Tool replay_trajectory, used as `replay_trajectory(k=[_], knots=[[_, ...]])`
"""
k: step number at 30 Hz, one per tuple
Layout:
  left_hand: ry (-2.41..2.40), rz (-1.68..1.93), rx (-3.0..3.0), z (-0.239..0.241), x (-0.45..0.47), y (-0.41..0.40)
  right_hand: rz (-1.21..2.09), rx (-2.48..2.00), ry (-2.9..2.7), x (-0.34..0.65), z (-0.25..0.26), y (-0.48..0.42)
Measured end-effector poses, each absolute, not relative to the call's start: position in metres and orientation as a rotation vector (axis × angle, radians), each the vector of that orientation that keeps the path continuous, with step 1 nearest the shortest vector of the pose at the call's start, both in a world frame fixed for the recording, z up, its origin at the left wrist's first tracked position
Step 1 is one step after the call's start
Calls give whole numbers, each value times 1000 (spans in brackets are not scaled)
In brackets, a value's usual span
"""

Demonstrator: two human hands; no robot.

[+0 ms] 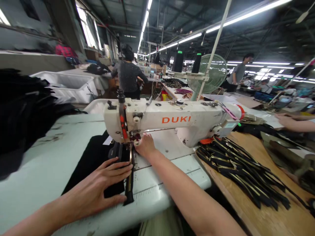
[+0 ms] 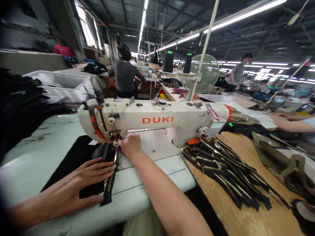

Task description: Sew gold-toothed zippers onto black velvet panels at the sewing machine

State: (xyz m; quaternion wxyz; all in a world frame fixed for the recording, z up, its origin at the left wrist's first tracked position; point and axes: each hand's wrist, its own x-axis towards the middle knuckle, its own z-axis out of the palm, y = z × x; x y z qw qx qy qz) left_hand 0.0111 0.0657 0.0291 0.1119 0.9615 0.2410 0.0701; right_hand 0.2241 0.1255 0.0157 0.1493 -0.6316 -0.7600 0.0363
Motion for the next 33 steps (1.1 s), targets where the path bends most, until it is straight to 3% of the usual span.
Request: replay_trajectory(k=[4, 10, 17, 28, 33], knots=[[771, 260, 2793, 35, 7, 54, 17, -1682, -2212, 239, 18, 94], [766, 269, 2697, 52, 6, 47, 89, -1090, -2443, 246, -8, 61], [704, 341, 2775, 45, 3, 64, -49, -1128, -2359, 242, -29, 70], [898, 206, 2688, 42, 8, 84, -3, -900, -2286, 243, -10, 65], [884, 324, 2718, 23, 1, 82, -9, -877, -2280, 242, -6, 64]])
